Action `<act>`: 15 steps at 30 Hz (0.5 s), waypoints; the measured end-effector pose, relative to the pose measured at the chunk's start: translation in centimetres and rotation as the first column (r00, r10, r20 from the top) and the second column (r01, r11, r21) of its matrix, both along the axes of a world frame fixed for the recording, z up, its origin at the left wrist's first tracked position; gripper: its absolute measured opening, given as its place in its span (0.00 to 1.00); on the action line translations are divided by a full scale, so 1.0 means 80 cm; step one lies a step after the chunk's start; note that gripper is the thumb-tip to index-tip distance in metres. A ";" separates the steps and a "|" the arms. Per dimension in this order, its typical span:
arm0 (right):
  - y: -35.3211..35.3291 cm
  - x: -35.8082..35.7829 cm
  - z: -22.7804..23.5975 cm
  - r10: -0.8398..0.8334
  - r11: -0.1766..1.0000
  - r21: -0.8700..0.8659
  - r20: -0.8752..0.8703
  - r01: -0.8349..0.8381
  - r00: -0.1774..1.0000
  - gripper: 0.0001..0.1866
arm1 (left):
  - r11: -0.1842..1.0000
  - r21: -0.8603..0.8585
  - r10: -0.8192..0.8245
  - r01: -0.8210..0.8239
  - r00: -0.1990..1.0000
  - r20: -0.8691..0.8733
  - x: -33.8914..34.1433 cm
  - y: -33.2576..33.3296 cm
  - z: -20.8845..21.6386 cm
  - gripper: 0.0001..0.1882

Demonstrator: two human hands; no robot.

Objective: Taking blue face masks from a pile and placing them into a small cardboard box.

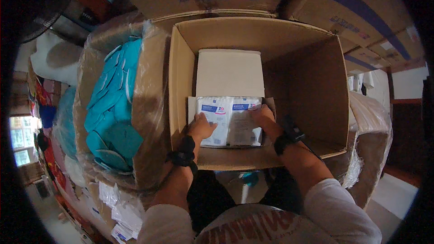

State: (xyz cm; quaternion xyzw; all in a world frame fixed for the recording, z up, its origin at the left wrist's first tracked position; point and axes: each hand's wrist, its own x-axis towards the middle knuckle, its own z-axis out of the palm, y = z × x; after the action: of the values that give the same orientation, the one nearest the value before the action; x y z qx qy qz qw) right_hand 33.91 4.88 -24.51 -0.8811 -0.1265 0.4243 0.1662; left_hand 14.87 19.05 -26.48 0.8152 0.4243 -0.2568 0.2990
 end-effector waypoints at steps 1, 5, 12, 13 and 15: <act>-0.003 0.000 -0.009 0.028 1.000 0.007 0.043 -0.028 0.999 0.25 | 0.999 -0.030 -0.020 0.020 1.000 -0.024 -0.002 0.002 -0.006 0.38; -0.037 -0.005 -0.120 0.219 0.968 0.063 0.269 -0.244 0.938 0.20 | 0.995 -0.089 -0.055 0.047 0.995 -0.084 0.002 0.001 0.001 0.38; -0.014 -0.021 0.026 0.181 0.970 0.137 0.143 -0.201 0.973 0.20 | 0.993 -0.035 -0.108 0.109 0.994 0.033 -0.002 -0.011 0.019 0.31; -0.017 -0.022 0.025 0.144 0.968 0.198 0.062 -0.154 0.988 0.21 | 0.995 -0.026 -0.092 0.095 0.991 0.095 -0.008 -0.015 0.009 0.30; -0.023 -0.026 0.029 0.082 0.948 0.316 -0.104 -0.045 0.991 0.23 | 0.997 -0.031 -0.057 0.064 0.980 0.192 -0.009 -0.016 0.028 0.28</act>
State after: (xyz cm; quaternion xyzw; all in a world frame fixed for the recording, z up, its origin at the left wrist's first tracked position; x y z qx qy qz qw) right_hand 31.87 3.02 -22.18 -0.8130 -0.2105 0.4545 0.2969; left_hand 14.16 17.75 -24.26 0.8428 0.3640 -0.1943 0.3455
